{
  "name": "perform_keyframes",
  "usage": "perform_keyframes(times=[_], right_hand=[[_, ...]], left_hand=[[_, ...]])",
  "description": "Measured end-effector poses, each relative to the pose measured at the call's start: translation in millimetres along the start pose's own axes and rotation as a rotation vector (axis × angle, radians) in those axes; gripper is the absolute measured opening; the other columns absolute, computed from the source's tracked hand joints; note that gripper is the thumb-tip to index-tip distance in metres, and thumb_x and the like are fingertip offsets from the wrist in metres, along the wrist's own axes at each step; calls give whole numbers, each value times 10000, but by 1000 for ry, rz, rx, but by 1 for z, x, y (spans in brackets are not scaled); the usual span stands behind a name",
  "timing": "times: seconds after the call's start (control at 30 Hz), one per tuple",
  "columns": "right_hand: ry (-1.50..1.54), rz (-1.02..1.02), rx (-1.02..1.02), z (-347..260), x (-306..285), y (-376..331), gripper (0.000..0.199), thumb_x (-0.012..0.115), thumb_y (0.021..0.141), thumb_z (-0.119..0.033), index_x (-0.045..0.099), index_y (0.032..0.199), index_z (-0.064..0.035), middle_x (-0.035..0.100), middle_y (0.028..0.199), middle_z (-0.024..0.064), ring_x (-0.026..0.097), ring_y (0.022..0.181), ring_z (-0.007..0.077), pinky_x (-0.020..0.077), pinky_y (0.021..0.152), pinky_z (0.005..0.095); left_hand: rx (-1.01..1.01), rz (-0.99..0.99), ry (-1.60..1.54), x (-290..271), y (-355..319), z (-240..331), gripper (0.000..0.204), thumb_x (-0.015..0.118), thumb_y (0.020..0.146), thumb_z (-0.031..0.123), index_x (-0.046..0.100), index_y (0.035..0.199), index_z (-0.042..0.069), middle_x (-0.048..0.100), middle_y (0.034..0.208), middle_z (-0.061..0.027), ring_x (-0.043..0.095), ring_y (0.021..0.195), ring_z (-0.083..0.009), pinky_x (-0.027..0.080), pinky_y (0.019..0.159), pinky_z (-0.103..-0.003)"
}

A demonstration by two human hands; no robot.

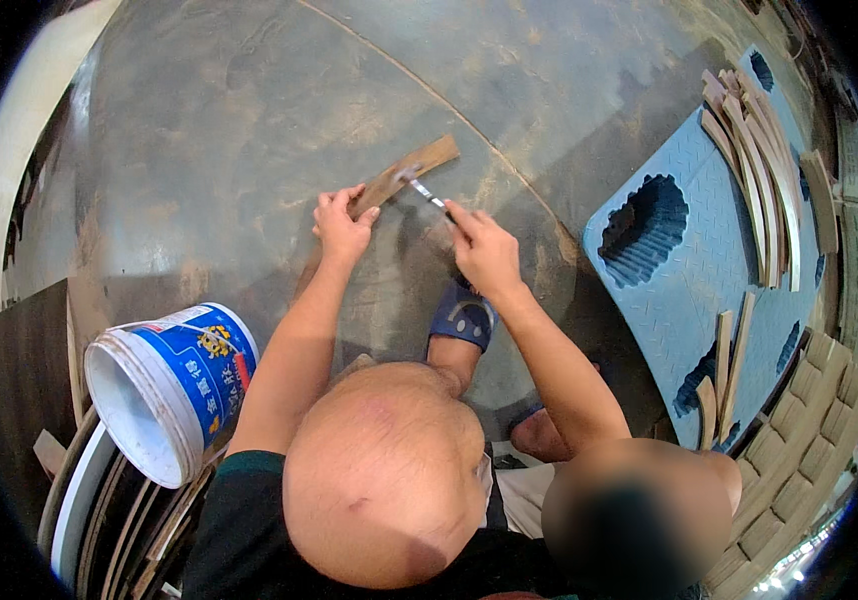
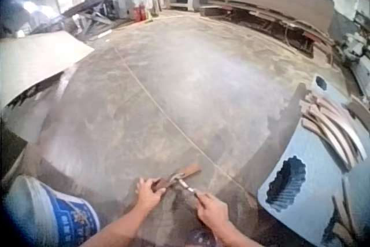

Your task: The person hammers nails into a curved wooden board by hand using a small hammer, picking up boards one at a time from a stack on a blue pallet.

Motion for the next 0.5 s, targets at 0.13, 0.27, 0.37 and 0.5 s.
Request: perform_keyframes(times=[0.13, 0.27, 0.37, 0.5], right_hand=[[138, 130, 230, 40, -26, -8, 434, 723, 1071, -210, 742, 1505, -203, 790, 1125, 183, 780, 1007, 399, 608, 889, 489], [243, 171, 396, 62, -56, -16, 448, 735, 1078, -242, 738, 1516, -148, 813, 1220, 232, 801, 1079, 364, 601, 952, 441], [357, 233, 431, 79, -68, -26, 448, 727, 1086, -230, 736, 1521, -125, 822, 1239, 234, 799, 1070, 291, 587, 966, 396], [414, 258, 380, 79, -72, -37, 445, 714, 1098, -205, 727, 1524, -77, 813, 1364, 218, 781, 1226, 266, 569, 1058, 377]], left_hand=[[12, -33, 32, -6, 1, 5, 642, 971, 886, 354, 733, 1481, 318, 556, 1506, -81, 511, 1438, -366, 387, 1221, -612], [71, 18, 128, -29, -23, 16, 757, 982, 865, 414, 674, 1544, 281, 524, 1553, -103, 453, 1485, -374, 330, 1246, -613], [33, 63, 169, -45, -42, 10, 840, 988, 854, 435, 627, 1589, 246, 511, 1578, -118, 432, 1503, -377, 297, 1257, -604], [-109, 119, 216, -75, -74, -41, 895, 993, 843, 450, 592, 1615, 241, 505, 1606, -119, 427, 1508, -380, 292, 1258, -597]])
Point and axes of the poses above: each hand's wrist, its own y-axis towards the middle knuckle, its own x-axis out of the palm, z = x × y, the point moved 9 cm from there along y, towards the middle knuckle
